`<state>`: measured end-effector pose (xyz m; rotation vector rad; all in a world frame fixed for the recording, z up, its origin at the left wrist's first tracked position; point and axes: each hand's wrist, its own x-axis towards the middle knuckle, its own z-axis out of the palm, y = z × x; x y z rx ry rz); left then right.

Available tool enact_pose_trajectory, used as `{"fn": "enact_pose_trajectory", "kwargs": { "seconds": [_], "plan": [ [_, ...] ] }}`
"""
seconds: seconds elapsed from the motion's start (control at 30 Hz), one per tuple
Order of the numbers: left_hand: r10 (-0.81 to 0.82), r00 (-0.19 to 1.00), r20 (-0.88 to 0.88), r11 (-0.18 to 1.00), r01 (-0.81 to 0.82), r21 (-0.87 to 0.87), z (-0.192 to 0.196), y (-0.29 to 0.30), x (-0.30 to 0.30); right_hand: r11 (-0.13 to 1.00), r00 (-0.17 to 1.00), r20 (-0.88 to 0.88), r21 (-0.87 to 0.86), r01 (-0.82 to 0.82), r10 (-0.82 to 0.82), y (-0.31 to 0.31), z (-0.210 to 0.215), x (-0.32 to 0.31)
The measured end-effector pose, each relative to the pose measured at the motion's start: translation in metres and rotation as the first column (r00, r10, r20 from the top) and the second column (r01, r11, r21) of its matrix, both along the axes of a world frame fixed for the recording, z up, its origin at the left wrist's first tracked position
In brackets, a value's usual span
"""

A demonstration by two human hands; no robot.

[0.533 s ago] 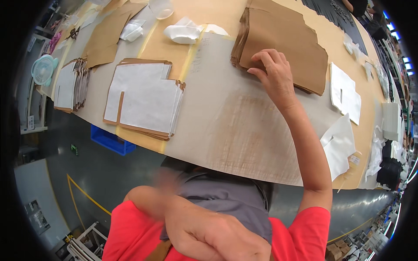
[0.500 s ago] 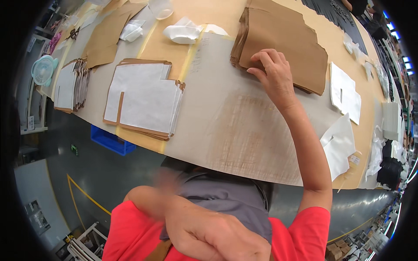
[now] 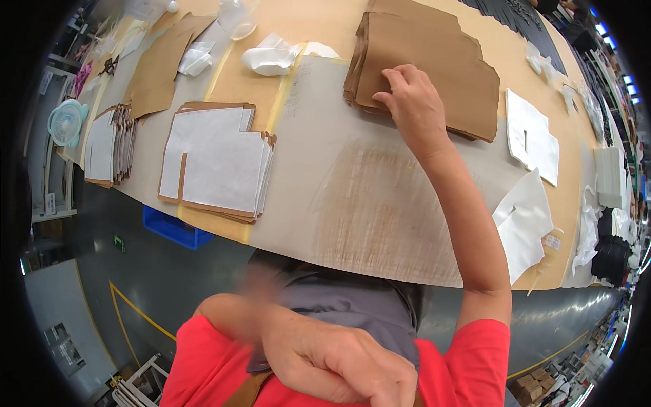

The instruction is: The person applies glue from a squeeze bottle onto brown cardboard pieces and then places white paper cutouts on top. They smooth the paper down with their hands and move the finished units to a stack on the left side of the table. The process is repeated for multiple units.

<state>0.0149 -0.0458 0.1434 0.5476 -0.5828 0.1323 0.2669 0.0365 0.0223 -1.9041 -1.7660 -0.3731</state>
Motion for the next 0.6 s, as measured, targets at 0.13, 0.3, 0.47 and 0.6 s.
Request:
{"fn": "enact_pose_trajectory", "kwargs": {
  "seconds": [0.13,0.3,0.47,0.6],
  "plan": [
    [0.007,1.0,0.007,1.0,-0.007,0.006,-0.002,0.0,0.004,0.992,0.999,0.026,-0.119,-0.038,0.041,0.002,0.004,-0.002],
    [0.023,0.999,-0.031,1.0,-0.023,0.004,-0.009,-0.004,0.008,0.992,0.986,0.15,-0.112,-0.058,0.075,0.005,0.003,-0.003],
    [0.069,0.946,-0.318,0.97,0.011,0.241,-0.007,0.039,0.006,0.99,0.986,0.163,-0.137,-0.016,0.039,0.01,-0.004,0.002],
    [0.565,0.655,-0.502,0.766,-0.192,0.613,-0.038,0.091,0.018,0.99,0.937,-0.35,-0.123,-0.064,0.017,0.006,0.007,0.003]
  ]
}}
